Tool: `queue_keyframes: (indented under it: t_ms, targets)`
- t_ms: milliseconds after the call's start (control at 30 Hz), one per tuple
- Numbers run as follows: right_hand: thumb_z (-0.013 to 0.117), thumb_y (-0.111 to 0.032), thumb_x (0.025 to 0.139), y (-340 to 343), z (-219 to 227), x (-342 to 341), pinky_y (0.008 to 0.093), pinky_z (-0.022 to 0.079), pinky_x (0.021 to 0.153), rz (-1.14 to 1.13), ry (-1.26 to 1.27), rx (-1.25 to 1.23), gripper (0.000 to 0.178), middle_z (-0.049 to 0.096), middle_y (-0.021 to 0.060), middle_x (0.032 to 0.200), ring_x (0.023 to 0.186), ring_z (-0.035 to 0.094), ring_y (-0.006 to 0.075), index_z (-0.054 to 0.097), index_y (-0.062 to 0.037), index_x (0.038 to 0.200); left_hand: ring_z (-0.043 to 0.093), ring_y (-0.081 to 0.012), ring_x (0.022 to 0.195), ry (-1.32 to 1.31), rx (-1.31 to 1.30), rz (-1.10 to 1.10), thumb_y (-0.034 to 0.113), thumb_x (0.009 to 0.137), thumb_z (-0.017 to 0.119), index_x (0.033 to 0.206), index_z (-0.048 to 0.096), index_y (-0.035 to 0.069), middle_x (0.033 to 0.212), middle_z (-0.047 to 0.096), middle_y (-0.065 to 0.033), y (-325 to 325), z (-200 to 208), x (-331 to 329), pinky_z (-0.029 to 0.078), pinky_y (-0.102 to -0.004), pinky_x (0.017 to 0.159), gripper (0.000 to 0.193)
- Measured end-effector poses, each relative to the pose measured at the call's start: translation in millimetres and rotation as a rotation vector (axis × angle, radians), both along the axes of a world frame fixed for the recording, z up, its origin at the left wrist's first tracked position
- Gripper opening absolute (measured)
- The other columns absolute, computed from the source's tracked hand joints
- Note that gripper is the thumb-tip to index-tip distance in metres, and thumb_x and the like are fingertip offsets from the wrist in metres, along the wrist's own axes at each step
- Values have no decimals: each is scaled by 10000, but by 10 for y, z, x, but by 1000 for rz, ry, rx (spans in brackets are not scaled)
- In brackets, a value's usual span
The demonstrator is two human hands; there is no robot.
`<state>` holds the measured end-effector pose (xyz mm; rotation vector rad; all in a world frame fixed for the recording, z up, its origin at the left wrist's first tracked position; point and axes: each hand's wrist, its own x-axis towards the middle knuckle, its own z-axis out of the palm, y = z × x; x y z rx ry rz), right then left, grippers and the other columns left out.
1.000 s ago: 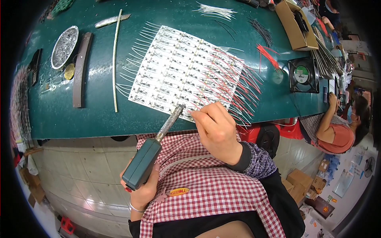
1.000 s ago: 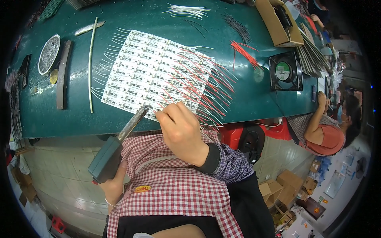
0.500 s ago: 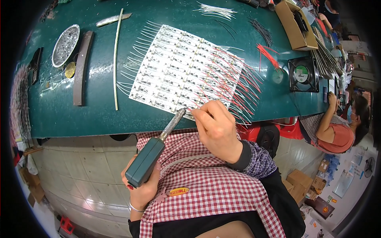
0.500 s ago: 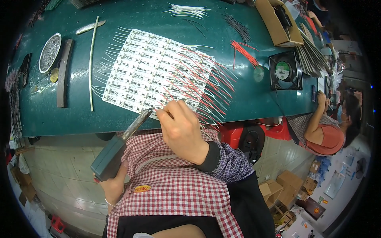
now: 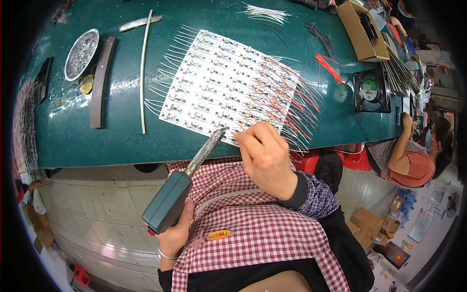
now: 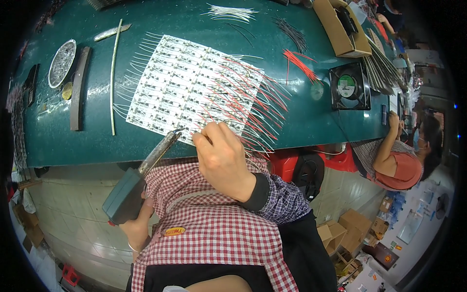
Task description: The person assembles LED panels by soldering wires to individual LED strips with a soldering gun.
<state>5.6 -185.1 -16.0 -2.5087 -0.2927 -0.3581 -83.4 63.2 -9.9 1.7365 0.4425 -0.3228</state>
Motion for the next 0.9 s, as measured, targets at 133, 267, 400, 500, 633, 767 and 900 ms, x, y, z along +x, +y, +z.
queue_keyframes:
  t_ms: [133,267,400,500,633,767,900]
  targets:
    - [724,92,725,18,-13,-3,359,478,603,-6,-7,10,195,574,90,792,725,589,253,689,6,896,656,-180,762,-180,98,-44,39,798,805,1033,697,-39,928,708,-94,-59,5,70,513,-295,699,270]
    - [724,93,726,14,-33,-17,363,468,610,-11,-37,12,197,568,92,787,730,577,262,683,1,895,665,-183,644,-337,238,-95,83,781,809,938,733,-20,829,727,-103,-85,13,113,513,-305,599,202]
    - [729,93,719,48,-16,-62,366,455,607,14,-71,36,210,565,89,785,726,564,270,680,-7,897,664,-192,629,-301,184,-46,88,779,809,931,734,-15,817,724,-105,-86,26,99,509,-308,586,198]
    - [732,92,715,57,-55,-85,366,453,604,11,-64,45,214,565,86,784,718,561,269,677,-11,894,665,-198,627,-293,197,-48,77,769,806,917,733,-13,817,724,-113,-70,18,83,508,-307,585,187]
    - [737,89,717,58,-74,-94,370,454,604,5,-62,36,211,564,82,782,709,559,262,672,-15,888,659,-199,633,-318,213,-123,31,750,775,912,721,-33,805,699,-120,-53,16,112,504,-302,587,182]
    - [739,87,722,62,-88,-111,372,455,606,7,-61,32,206,563,78,778,705,559,259,672,-17,887,652,-203,644,-294,151,-105,7,742,753,912,705,-51,799,667,-124,-81,28,121,501,-301,590,186]
    - [740,83,727,58,-101,-125,370,458,608,6,-67,22,204,567,75,775,704,561,258,675,-21,890,651,-206,645,-245,143,-108,6,737,755,912,702,-51,798,666,-125,-65,7,73,503,-303,592,192]
